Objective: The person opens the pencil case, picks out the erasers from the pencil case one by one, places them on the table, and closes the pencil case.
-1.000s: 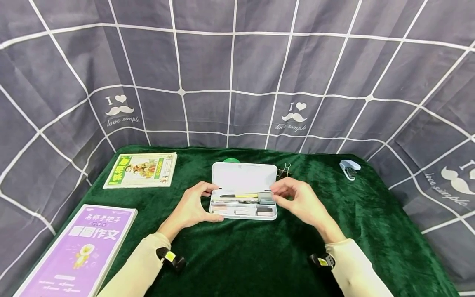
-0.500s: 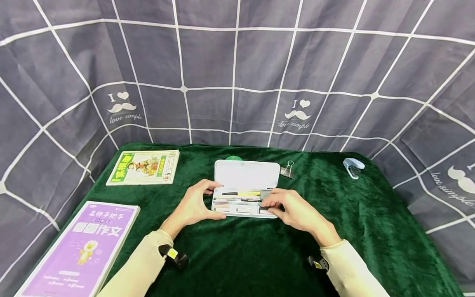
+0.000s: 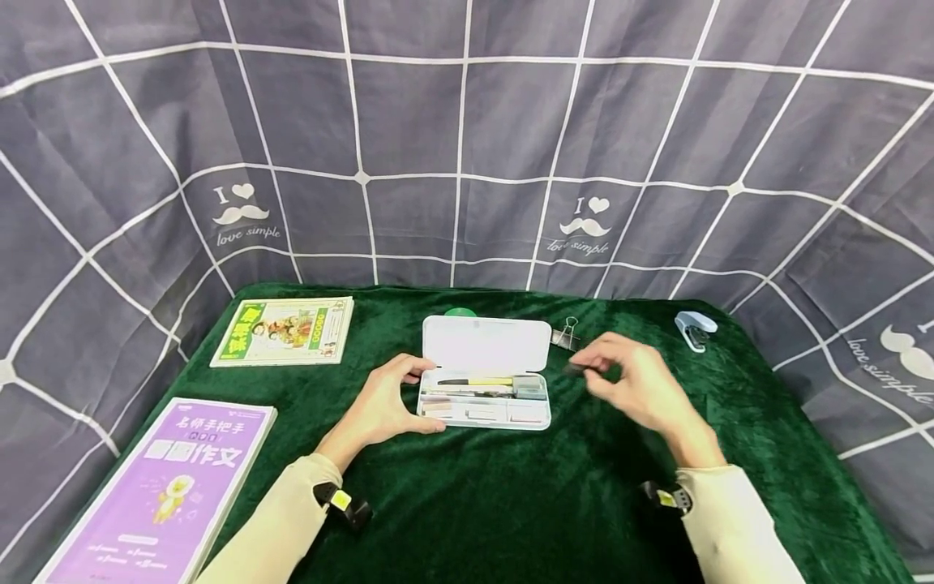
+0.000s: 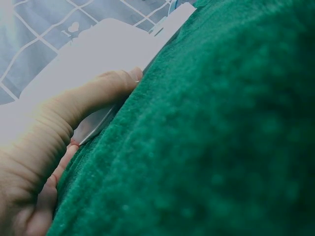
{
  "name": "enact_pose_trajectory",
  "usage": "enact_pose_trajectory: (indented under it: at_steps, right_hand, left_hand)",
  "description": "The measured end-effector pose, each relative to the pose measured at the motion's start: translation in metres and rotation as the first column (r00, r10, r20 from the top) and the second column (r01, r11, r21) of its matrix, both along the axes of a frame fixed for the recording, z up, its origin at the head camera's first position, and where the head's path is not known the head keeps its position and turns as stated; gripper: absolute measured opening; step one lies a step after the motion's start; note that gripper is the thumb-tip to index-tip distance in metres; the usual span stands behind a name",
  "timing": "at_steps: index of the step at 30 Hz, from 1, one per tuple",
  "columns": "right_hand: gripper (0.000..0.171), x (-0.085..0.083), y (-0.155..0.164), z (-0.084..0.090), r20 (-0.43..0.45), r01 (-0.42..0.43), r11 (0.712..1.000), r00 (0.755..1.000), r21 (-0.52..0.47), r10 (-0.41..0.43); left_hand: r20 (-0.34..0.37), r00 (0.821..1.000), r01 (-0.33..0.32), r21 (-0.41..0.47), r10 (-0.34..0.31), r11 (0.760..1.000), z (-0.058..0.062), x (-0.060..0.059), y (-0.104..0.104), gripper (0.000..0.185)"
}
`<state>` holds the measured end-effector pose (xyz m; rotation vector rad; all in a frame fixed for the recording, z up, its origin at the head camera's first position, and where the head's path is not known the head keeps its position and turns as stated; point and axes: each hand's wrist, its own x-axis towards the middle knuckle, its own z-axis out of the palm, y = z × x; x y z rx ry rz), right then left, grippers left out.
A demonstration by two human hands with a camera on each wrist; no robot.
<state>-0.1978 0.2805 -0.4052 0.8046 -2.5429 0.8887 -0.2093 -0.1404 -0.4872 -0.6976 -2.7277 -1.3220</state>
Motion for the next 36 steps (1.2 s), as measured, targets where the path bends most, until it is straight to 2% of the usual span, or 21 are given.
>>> enact_pose_trajectory:
  at_steps: [4, 9, 13, 17, 21, 25, 29, 32, 34, 36]
  right_hand:
    - [0.038, -0.006, 0.039, -0.004, -0.026, 0.105, 0.994, 0.994, -0.004, -0.105]
    - [0.034, -0.011, 0.074, -0.024, -0.004, 0.189, 0.981, 0.982, 0.042, -0.189]
    - [0.031, -0.011, 0.087, -0.036, 0.131, 0.192, 0.978, 0.971, 0.083, -0.201]
    - [0.029, -0.009, 0.092, -0.033, 0.275, 0.167, 0.977, 0.941, 0.135, -0.199]
    - [0.028, -0.008, 0.092, -0.029, 0.31, 0.152, 0.975, 0.93, 0.16, -0.196]
    - [0.026, -0.005, 0.085, -0.021, 0.283, 0.167, 0.978, 0.939, 0.126, -0.196]
    - [0.028, -0.002, 0.062, -0.009, 0.22, 0.142, 0.99, 0.966, -0.011, -0.136]
    - [0.03, -0.001, 0.035, -0.004, 0.194, 0.047, 0.989, 0.981, -0.137, -0.02]
    - [0.032, -0.001, 0.016, -0.003, 0.194, -0.037, 0.979, 0.978, -0.198, 0.076]
    - [0.033, 0.001, -0.003, -0.004, 0.208, -0.113, 0.966, 0.965, -0.231, 0.162]
  left_hand:
    - [0.008, 1.0, -0.004, -0.002, 0.004, 1.0, 0.001, 0.0, 0.0, 0.09]
    - [0.01, 1.0, -0.009, 0.0, 0.009, 1.0, 0.001, 0.001, 0.0, 0.09]
    - [0.014, 1.0, -0.006, 0.002, 0.006, 1.0, 0.0, 0.001, 0.0, 0.09]
    - [0.017, 1.0, -0.005, 0.005, 0.005, 1.0, 0.001, 0.001, 0.001, 0.09]
    - [0.014, 1.0, -0.004, 0.003, 0.004, 1.0, 0.001, 0.001, 0.0, 0.09]
    - [0.018, 1.0, 0.0, -0.002, 0.0, 1.0, 0.0, 0.002, 0.001, 0.089]
    - [0.02, 1.0, -0.003, 0.003, 0.003, 1.0, 0.001, 0.002, 0.0, 0.089]
    - [0.024, 1.0, -0.007, 0.006, 0.006, 1.0, 0.001, 0.002, 0.0, 0.089]
    - [0.026, 1.0, -0.009, 0.006, 0.009, 1.0, 0.001, 0.002, 0.0, 0.089]
    - [0.026, 1.0, -0.009, 0.006, 0.008, 1.0, 0.001, 0.001, 0.001, 0.089]
